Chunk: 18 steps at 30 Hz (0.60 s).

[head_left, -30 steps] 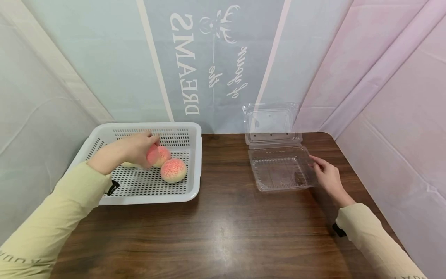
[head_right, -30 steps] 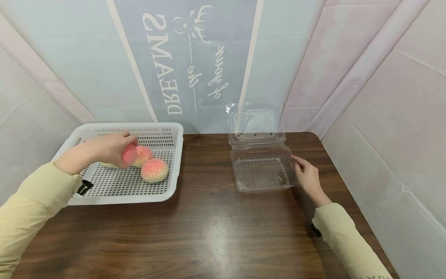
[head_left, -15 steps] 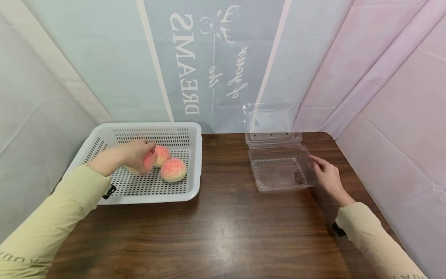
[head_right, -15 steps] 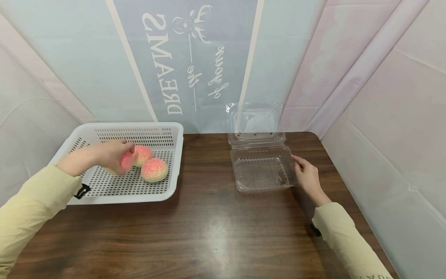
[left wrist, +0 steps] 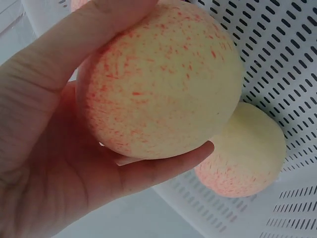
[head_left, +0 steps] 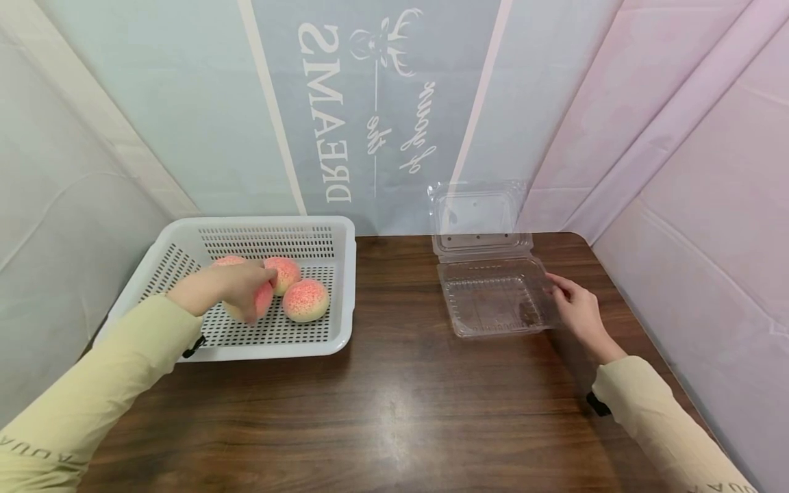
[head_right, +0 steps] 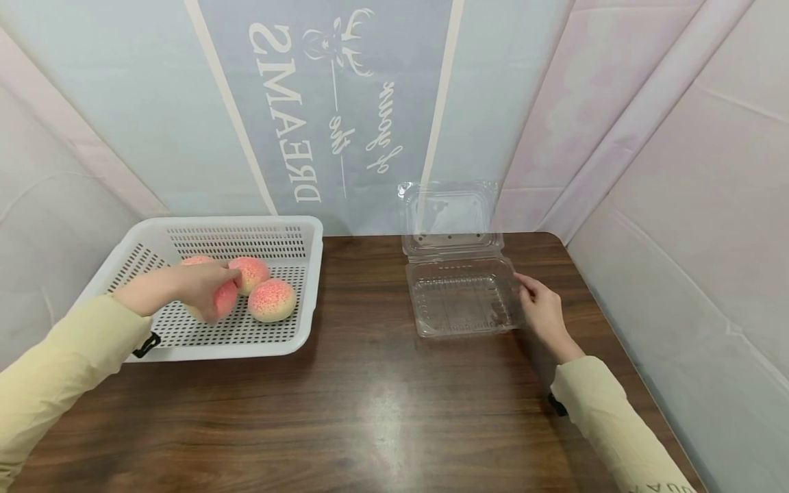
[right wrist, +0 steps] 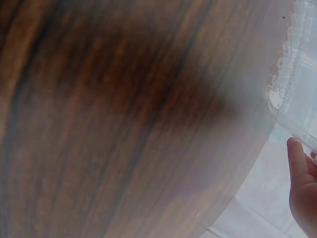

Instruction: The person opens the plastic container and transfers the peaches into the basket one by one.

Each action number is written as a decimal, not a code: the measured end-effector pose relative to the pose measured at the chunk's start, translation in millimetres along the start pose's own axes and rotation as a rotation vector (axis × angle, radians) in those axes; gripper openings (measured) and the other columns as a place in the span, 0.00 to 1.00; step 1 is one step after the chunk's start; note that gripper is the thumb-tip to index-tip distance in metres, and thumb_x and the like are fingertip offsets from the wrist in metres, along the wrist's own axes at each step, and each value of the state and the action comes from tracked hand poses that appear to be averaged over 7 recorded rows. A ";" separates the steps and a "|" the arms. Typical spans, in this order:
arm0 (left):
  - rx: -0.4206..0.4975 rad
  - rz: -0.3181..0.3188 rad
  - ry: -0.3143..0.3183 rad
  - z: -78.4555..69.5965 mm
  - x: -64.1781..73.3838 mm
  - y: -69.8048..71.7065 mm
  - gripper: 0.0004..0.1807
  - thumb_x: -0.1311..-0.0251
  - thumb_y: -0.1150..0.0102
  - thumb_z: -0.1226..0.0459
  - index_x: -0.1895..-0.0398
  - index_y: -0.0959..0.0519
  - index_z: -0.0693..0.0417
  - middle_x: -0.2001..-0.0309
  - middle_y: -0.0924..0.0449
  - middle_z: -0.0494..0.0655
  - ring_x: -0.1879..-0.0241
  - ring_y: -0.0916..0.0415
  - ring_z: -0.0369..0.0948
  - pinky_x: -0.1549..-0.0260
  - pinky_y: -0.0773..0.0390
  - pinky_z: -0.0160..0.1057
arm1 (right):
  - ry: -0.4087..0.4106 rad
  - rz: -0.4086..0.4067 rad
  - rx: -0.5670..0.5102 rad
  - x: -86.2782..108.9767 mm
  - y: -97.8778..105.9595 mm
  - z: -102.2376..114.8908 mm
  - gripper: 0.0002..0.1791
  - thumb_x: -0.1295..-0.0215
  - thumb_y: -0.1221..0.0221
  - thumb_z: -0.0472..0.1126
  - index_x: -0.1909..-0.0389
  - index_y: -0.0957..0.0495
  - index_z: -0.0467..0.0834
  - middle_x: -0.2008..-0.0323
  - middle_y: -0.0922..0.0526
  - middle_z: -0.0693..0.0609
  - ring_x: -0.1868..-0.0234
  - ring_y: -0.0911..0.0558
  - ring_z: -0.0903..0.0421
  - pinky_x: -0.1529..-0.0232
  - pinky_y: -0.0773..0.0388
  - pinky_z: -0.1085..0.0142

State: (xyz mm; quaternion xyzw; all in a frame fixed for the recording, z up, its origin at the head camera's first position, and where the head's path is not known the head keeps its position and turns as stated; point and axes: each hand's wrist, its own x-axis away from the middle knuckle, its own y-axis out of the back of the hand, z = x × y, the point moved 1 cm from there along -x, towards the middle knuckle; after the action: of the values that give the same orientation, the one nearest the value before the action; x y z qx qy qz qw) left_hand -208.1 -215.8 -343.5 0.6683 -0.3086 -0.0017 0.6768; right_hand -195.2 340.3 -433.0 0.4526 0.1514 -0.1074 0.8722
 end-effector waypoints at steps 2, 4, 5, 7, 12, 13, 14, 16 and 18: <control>-0.005 0.009 -0.003 1.0 -0.9 -1.0 0.37 0.75 0.23 0.64 0.53 0.28 0.56 0.61 0.30 0.52 0.60 0.30 0.48 0.63 0.26 0.49 | -0.002 0.001 -0.001 0.3 -0.3 0.3 0.17 0.34 0.54 0.35 0.47 0.26 0.36 0.65 0.17 0.38 0.79 0.33 0.69 0.83 0.41 0.72; -0.004 0.021 0.006 1.6 -1.7 -1.4 0.35 0.75 0.24 0.66 0.54 0.28 0.55 0.61 0.30 0.52 0.60 0.31 0.48 0.63 0.26 0.48 | -0.004 0.003 -0.002 0.5 -0.5 0.3 0.17 0.33 0.55 0.35 0.47 0.26 0.36 0.65 0.17 0.38 0.81 0.34 0.68 0.84 0.41 0.72; -0.002 0.025 0.009 1.8 -2.2 -1.4 0.34 0.75 0.24 0.68 0.55 0.27 0.56 0.61 0.30 0.51 0.59 0.31 0.48 0.62 0.26 0.48 | -0.006 0.004 -0.003 0.6 -0.5 0.2 0.17 0.33 0.55 0.35 0.47 0.26 0.36 0.65 0.17 0.38 0.82 0.35 0.67 0.85 0.42 0.71; 0.014 0.035 0.010 2.3 -2.8 -0.9 0.32 0.74 0.26 0.70 0.56 0.26 0.57 0.61 0.28 0.51 0.60 0.31 0.47 0.62 0.26 0.47 | -0.009 0.007 -0.006 0.9 -0.8 -0.1 0.17 0.33 0.55 0.35 0.47 0.26 0.36 0.65 0.18 0.37 0.84 0.37 0.66 0.86 0.42 0.71; 0.077 0.060 0.012 2.4 -2.0 1.6 0.30 0.71 0.29 0.74 0.56 0.25 0.60 0.63 0.26 0.49 0.63 0.30 0.45 0.66 0.26 0.43 | -0.021 0.010 -0.009 0.9 -1.5 -0.5 0.18 0.33 0.56 0.36 0.47 0.26 0.36 0.64 0.18 0.37 0.84 0.37 0.66 0.86 0.42 0.71; 0.082 0.064 0.013 2.4 -1.7 2.1 0.29 0.71 0.30 0.74 0.56 0.26 0.60 0.64 0.26 0.49 0.64 0.31 0.44 0.67 0.26 0.42 | -0.022 0.011 -0.008 0.7 -1.4 -0.5 0.18 0.33 0.56 0.36 0.47 0.26 0.36 0.64 0.18 0.37 0.84 0.37 0.66 0.86 0.42 0.70; 0.088 0.067 0.015 2.4 -1.1 2.6 0.29 0.70 0.30 0.74 0.56 0.26 0.60 0.64 0.26 0.49 0.65 0.31 0.44 0.69 0.27 0.41 | -0.023 0.011 -0.007 0.6 -1.5 -0.5 0.18 0.33 0.56 0.36 0.47 0.26 0.36 0.64 0.18 0.37 0.84 0.36 0.66 0.86 0.42 0.70; 0.093 0.069 0.013 2.6 -0.2 3.3 0.29 0.70 0.31 0.74 0.56 0.26 0.59 0.65 0.26 0.50 0.66 0.31 0.44 0.71 0.27 0.40 | -0.023 0.014 -0.006 0.2 -1.5 -0.6 0.18 0.33 0.55 0.36 0.47 0.26 0.36 0.64 0.17 0.38 0.83 0.36 0.66 0.85 0.42 0.70; 0.101 0.065 0.017 2.8 1.0 4.0 0.29 0.69 0.31 0.73 0.56 0.27 0.59 0.64 0.26 0.51 0.66 0.30 0.44 0.70 0.27 0.41 | -0.024 0.023 -0.006 -0.2 -1.4 -0.6 0.18 0.33 0.56 0.36 0.47 0.26 0.36 0.65 0.17 0.38 0.83 0.35 0.66 0.86 0.42 0.70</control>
State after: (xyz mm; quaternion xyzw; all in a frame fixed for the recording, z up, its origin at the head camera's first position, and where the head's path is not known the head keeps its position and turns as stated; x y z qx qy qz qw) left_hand -210.1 -218.3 -339.7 0.6914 -0.3239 0.0416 0.6444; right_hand -195.9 340.0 -434.2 0.4503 0.1363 -0.1023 0.8765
